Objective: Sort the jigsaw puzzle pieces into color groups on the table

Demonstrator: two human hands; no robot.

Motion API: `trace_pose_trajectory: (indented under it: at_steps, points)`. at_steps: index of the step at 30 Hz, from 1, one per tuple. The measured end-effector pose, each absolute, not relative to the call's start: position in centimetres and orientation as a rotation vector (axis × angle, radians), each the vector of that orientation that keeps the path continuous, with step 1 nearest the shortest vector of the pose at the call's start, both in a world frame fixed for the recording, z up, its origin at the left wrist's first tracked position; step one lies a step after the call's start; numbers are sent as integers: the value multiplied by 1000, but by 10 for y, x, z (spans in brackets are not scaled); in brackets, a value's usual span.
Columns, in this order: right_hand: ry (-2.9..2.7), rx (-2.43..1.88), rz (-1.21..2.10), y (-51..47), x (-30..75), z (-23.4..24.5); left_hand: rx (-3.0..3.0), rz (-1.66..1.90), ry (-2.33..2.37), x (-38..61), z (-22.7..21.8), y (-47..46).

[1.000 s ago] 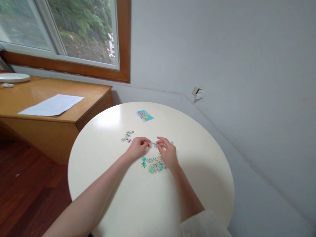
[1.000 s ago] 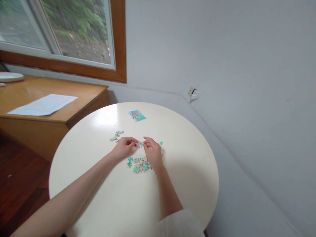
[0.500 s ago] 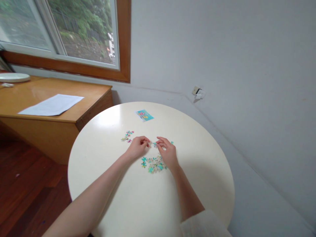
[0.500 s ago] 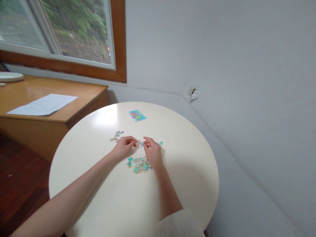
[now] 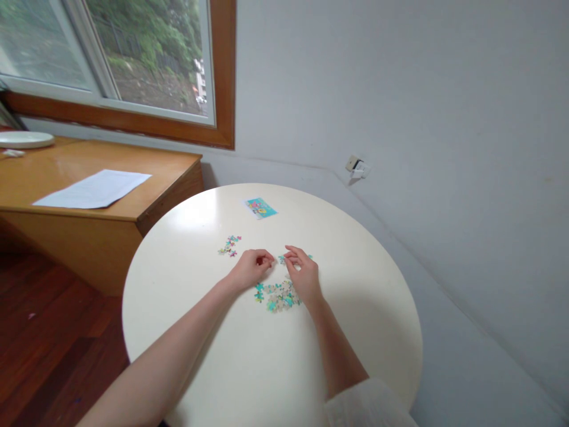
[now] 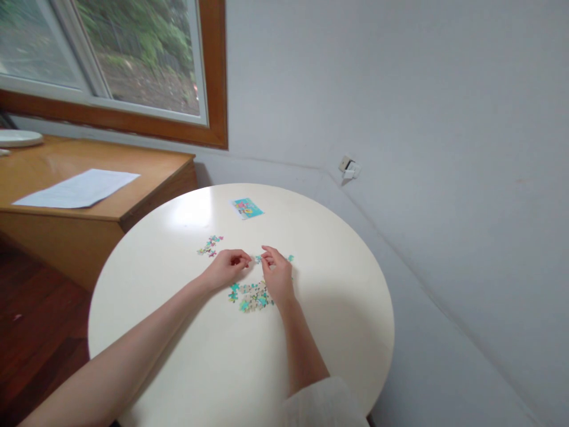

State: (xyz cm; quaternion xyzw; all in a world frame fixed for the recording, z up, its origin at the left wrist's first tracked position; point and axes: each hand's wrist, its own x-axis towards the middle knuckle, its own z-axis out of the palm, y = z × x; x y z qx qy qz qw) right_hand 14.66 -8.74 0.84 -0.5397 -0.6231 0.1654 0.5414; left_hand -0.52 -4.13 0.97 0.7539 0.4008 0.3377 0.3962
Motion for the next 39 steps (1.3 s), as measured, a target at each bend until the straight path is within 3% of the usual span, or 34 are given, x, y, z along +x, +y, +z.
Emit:
trace_pose_trajectory:
  at_steps: [10,39]
  points:
    - [-1523,-1265,486,-89,143,9,2171,896,992,-8,4,-41]
    - [-1464,-1218,589,-89,141,8,2184,860,1020,-7,11,-45]
